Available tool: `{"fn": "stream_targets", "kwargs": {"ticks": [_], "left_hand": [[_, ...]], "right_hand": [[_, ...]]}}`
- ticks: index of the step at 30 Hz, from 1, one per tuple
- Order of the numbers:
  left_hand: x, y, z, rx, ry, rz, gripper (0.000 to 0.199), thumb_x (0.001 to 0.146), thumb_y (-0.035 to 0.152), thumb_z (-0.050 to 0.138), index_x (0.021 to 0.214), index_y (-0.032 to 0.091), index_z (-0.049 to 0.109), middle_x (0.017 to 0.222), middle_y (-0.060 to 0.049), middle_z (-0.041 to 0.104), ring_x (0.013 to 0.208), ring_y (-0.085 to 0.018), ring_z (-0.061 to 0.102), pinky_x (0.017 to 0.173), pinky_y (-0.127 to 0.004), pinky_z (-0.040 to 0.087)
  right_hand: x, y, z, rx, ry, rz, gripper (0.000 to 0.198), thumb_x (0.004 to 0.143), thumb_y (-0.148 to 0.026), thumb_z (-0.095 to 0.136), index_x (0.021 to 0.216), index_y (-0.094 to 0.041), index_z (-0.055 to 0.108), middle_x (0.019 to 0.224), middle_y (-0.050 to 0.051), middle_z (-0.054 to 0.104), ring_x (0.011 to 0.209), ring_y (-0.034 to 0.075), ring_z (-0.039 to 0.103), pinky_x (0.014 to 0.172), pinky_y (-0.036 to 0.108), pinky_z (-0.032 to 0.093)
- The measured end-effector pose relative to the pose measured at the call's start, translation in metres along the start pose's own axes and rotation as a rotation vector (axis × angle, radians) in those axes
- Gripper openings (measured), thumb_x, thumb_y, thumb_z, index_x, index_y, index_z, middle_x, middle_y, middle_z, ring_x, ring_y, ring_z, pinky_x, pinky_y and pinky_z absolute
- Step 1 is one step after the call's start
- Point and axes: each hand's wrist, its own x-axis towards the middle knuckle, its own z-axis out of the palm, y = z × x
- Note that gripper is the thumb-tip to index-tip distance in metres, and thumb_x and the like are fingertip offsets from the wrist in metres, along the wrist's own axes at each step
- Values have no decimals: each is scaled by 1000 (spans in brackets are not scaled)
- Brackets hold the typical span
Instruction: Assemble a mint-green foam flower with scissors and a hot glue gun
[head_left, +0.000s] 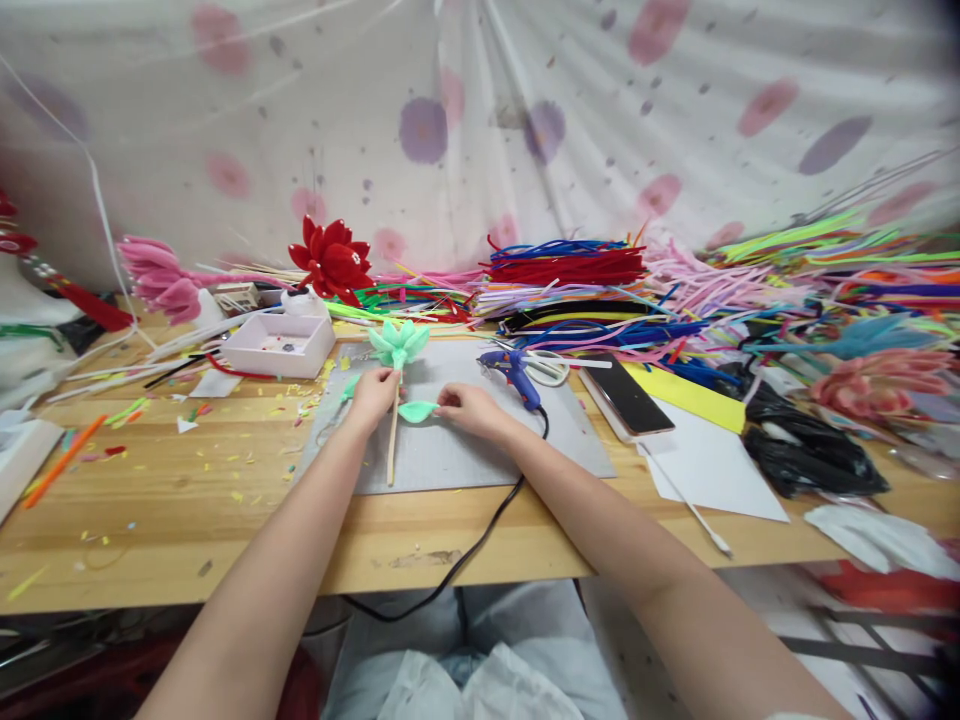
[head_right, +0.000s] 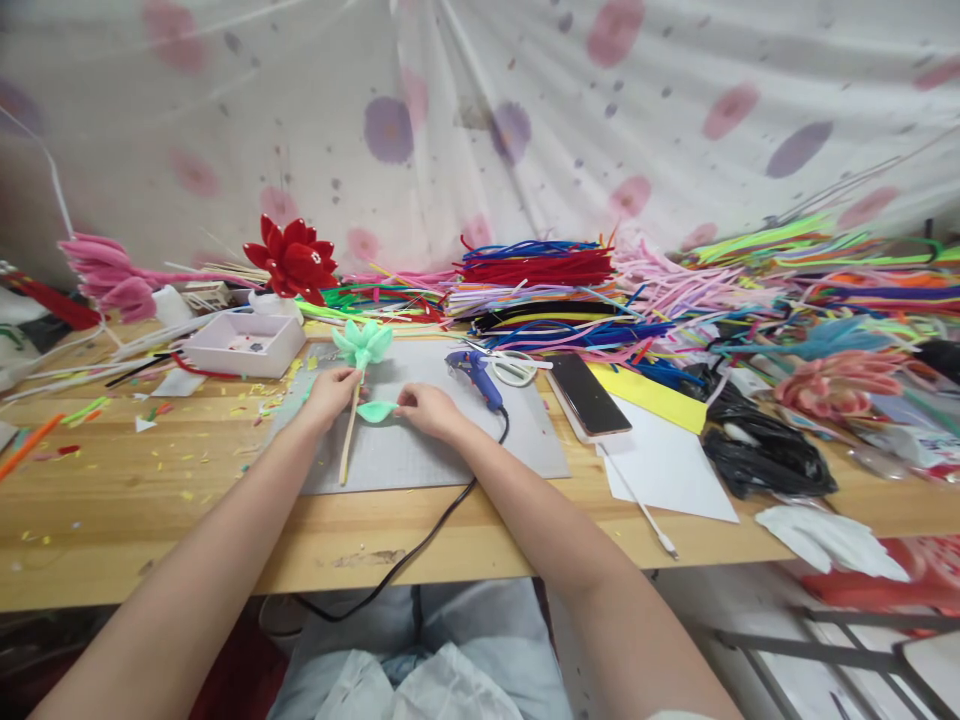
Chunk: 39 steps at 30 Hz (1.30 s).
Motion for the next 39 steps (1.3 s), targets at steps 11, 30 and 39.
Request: {"fn": "stream_targets", "kwargs": {"ticks": [11, 30, 39], "left_hand": [[-41, 26, 16, 25, 150, 509, 31, 69, 31, 66, 97, 19, 58, 104, -10, 56, 101, -21, 51, 82, -30, 41], [-52, 21, 32, -680, -368, -204, 11, 69, 9, 65, 78, 13, 59, 68, -1, 61, 52, -3, 53, 41, -11, 35], [-51, 20, 36, -803, -325, -292, 10, 74, 3, 58, 77, 12, 59, 71, -2, 61, 59, -4, 57, 43, -9, 38]], "right_hand": [[0, 9, -14, 702, 19, 75, 21, 62, -32, 67, 71, -18, 54, 62, -5, 59, 52, 7, 52, 54, 21, 39], [-7, 2, -17, 1362, -90, 234, 16, 65, -25, 69, 71, -14, 60, 63, -3, 59, 50, 3, 46, 42, 14, 30], [-6, 3, -20, 1426, -75, 425, 8, 79, -19, 59, 74, -14, 63, 63, -1, 63, 47, 3, 46, 39, 12, 32]]}}
